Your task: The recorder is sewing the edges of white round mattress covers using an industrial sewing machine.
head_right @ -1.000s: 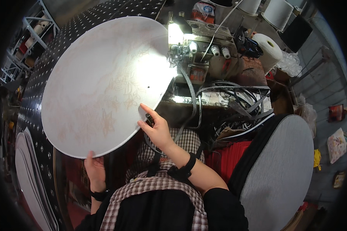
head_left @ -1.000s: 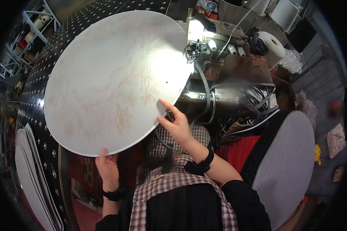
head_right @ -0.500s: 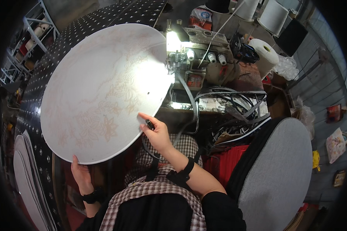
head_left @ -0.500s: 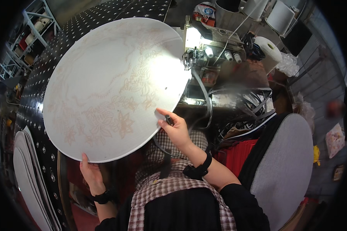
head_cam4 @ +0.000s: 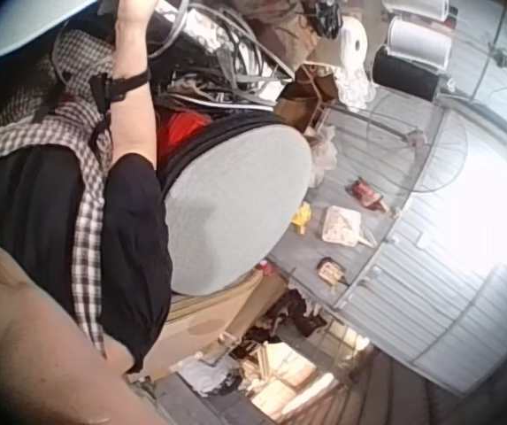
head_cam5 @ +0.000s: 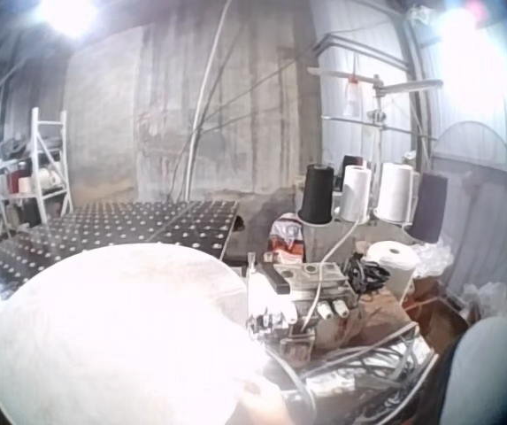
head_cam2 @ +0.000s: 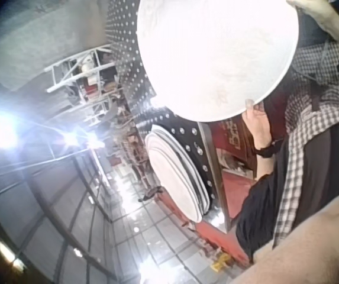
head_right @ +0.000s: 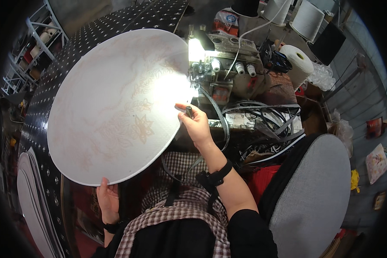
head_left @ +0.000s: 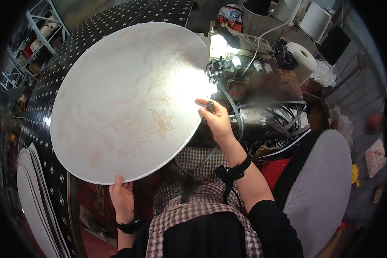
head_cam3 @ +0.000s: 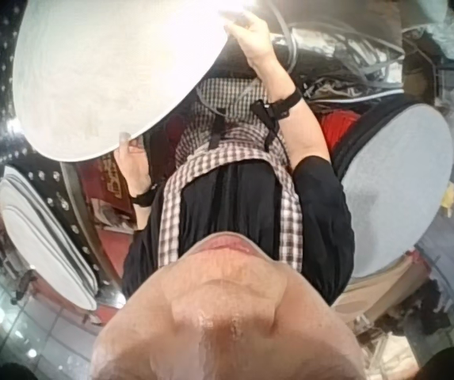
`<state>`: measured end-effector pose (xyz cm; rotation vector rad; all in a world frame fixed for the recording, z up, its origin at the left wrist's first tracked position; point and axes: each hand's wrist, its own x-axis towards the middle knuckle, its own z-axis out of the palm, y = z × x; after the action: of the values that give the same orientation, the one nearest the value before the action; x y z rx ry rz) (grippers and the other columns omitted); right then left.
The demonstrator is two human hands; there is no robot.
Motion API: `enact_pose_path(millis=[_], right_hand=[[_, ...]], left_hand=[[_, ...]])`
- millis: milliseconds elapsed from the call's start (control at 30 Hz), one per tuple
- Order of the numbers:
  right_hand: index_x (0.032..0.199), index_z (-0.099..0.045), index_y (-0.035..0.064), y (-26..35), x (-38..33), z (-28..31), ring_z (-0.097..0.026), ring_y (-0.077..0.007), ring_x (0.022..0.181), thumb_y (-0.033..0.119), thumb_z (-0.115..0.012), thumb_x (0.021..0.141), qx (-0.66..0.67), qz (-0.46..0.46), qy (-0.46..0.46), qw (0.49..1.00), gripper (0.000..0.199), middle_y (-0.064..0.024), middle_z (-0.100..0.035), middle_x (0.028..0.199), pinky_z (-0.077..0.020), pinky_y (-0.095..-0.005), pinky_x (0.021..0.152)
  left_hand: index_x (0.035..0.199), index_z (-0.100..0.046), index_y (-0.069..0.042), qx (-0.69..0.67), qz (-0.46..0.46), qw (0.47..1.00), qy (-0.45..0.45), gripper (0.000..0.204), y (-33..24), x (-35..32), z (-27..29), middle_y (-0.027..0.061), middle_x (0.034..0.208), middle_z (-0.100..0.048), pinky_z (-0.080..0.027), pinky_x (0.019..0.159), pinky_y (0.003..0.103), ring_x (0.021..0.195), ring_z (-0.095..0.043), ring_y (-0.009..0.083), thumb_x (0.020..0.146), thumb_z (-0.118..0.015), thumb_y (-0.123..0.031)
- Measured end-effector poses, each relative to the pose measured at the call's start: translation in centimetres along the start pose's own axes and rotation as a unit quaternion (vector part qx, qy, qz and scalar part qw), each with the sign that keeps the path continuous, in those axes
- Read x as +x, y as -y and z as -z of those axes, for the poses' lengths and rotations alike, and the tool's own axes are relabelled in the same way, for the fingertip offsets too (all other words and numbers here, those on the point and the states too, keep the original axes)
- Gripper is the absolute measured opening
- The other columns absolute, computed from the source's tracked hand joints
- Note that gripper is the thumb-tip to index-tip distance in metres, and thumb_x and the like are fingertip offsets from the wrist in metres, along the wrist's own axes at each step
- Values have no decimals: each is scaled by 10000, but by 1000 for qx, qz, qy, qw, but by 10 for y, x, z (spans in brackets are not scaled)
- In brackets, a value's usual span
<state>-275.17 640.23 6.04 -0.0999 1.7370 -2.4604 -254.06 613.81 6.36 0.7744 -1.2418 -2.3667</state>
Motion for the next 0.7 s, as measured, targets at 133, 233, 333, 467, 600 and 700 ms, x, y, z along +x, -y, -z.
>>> enact_pose_path(millis=[133, 233, 333, 467, 600, 700], right_hand=[[1114, -573, -27, 1, 0, 0, -542, -63, 847, -3, -535, 838, -4, 17, -6, 1000, 280, -71, -613, 1066, -430, -208, 788], [1113, -574, -28, 4, 0, -1, -537, -57, 826, -1, -536, 839, -10, 12, -10, 1000, 277, -60, -615, 1043, -429, -202, 773], [1115, -575, -25, 4, 5, -3, -511, -38, 765, 3, -539, 840, -13, 17, -20, 1000, 279, -20, -608, 948, -416, -185, 721], [1121, -567, -18, 1, 20, 4, -519, -44, 777, 18, -547, 849, -41, 22, -20, 999, 275, -14, -607, 954, -428, -192, 716], [1125, -566, -17, 2, 25, 12, -514, -39, 766, 16, -546, 851, -39, 27, -28, 998, 276, 0, -595, 908, -423, -190, 711], [1151, -548, -24, 1, 22, 6, -507, -32, 757, 15, -547, 853, -44, 29, -32, 998, 301, 13, -583, 875, -420, -190, 713]], left_hand=[[1102, -516, -41, -6, -35, 999, -24, 217, -6, 3, -2, 51, 1058, -596, -505, 789, 266, 923, -599, 139, 902, -514, -126], [1095, -521, -45, 8, -41, 999, 0, 208, -6, 4, -3, 52, 1052, -599, -499, 802, 270, 926, -598, 140, 905, -512, -130], [1090, -525, -46, 7, -49, 999, -3, 202, -4, 4, -7, 54, 1051, -601, -501, 799, 274, 924, -599, 140, 906, -514, -127], [1089, -527, -49, -13, -39, 999, 5, 197, 3, 10, -5, 55, 1047, -604, -503, 797, 280, 926, -599, 140, 903, -517, -115], [1091, -526, -53, -4, -30, 1000, 2, 194, 4, 6, -20, 53, 1051, -601, -499, 812, 284, 938, -593, 134, 906, -511, -112], [1093, -526, -53, -15, -34, 999, 3, 196, 6, 6, -20, 56, 1058, -599, -497, 817, 279, 948, -590, 134, 909, -507, -114]])
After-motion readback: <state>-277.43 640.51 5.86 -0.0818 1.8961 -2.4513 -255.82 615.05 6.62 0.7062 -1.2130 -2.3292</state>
